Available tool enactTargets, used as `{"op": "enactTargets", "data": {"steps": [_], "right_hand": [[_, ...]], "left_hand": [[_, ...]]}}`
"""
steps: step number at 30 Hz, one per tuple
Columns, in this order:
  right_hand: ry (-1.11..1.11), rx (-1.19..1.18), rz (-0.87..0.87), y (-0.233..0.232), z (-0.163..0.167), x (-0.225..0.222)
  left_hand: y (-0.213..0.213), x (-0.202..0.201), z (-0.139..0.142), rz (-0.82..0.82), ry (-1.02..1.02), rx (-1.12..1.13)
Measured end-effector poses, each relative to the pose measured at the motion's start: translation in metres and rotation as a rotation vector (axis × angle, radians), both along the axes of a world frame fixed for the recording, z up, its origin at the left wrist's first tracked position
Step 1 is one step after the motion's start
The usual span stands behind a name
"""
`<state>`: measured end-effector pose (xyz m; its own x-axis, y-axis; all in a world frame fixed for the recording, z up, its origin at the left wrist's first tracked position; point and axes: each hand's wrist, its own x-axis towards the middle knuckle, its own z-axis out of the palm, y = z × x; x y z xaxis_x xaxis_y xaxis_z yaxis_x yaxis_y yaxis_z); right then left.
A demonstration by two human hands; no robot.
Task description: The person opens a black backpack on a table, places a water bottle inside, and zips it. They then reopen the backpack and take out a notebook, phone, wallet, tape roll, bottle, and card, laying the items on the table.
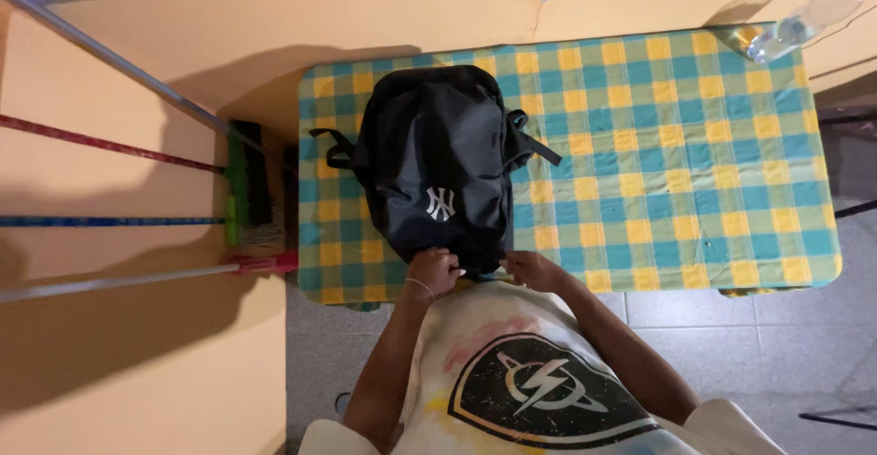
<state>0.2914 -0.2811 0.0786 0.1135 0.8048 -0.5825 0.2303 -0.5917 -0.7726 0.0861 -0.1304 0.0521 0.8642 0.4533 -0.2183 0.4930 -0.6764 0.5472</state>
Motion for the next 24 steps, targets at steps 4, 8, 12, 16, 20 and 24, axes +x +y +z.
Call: {"op": "enactTargets", "data": {"steps": [4,8,12,16,20,24], "right_hand": [[-0.062,0.042,0.093,-0.001,0.001,0.008],[-0.063,0.07,0.122,-0.001,-0.007,0.012],[-0.241,0.165,0.138,-0.001,-0.014,0.022],[-0.309,0.166,0.042,0.009,-0.013,0.039],[-0.275,0.196,0.016,0.017,-0.007,0.048],[-0.252,0.145,0.07,0.02,0.003,0.054]], "left_hand": [[-0.017,0.02,0.0,0.009,-0.364,0.208],[-0.035,0.041,-0.001,-0.002,-0.317,0.088],[-0.037,0.042,-0.001,0.025,-0.225,-0.044],[-0.031,0.037,0.011,0.034,-0.231,-0.082],[-0.032,0.05,0.027,0.102,-0.152,-0.006],[-0.035,0.075,0.023,0.23,-0.322,0.067]]}}
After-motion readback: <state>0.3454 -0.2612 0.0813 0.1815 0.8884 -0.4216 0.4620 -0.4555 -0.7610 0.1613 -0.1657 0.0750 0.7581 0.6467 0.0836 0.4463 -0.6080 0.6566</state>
